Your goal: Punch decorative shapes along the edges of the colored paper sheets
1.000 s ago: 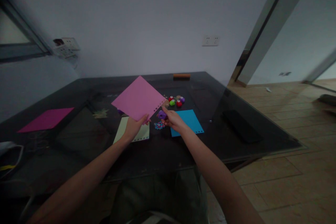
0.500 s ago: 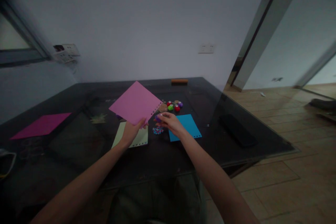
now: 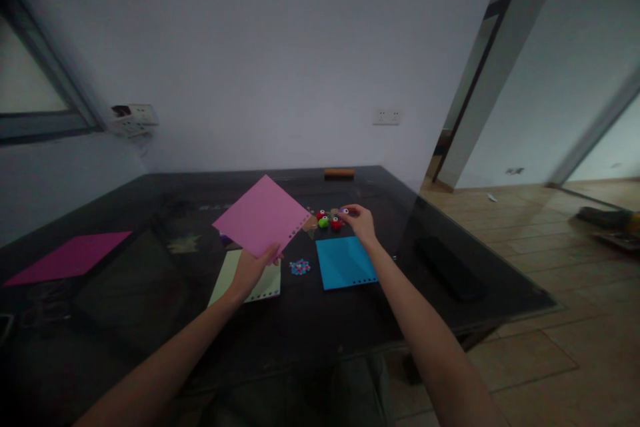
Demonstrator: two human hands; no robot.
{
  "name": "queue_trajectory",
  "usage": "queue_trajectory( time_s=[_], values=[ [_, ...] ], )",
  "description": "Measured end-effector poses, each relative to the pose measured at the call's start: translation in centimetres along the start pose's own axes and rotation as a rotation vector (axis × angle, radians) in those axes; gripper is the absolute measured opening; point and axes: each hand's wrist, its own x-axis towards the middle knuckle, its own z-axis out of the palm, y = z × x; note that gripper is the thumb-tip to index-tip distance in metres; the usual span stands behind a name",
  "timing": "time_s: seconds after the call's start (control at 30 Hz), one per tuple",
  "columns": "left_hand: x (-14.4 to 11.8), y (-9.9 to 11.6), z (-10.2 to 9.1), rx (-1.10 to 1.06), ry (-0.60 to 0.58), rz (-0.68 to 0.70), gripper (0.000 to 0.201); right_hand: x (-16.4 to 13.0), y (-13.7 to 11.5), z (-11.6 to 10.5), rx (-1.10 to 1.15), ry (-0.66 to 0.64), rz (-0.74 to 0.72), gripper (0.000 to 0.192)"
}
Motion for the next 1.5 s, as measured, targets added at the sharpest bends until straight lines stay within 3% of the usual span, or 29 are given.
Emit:
queue_trajectory(
  time_s=[0.17,0.27,0.43,0.83,1.17,1.33,1.5],
  values=[
    [-0.1,-0.1,0.2,-0.009,-0.015,-0.005,0.031,2.8,2.8,-1.0,-0.613,0.173,0.162,0.025],
    [-0.1,-0.1,0.3,-0.011,-0.013,-0.007,0.032,3.3,3.8,-0.6,-0.845,0.149,0.218,0.025],
    [-0.1,-0.3,0.3,0.003,-0.026,0.002,0.034,3.8,4.5,0.5,-0.990,0.057,0.176,0.027],
    [-0.2,0.1,0.3,0.029,-0.031,-0.012,0.033,4.0,4.7,2.6,-0.978,-0.111,0.099,0.030],
    [-0.2,0.0,0.4,0.028,-0.058,-0.020,0.031,4.1,4.5,1.9,-0.803,-0.235,-0.067,0.032],
    [-0.2,-0.6,0.4,0.049,-0.166,-0.043,0.030,3.6,3.9,1.6,-0.766,-0.184,-0.077,0.032],
    [-0.1,-1.3,0.5,0.044,-0.262,-0.085,0.035,1.5,2.1,-0.6,-0.591,0.001,-0.035,0.031]
  ],
)
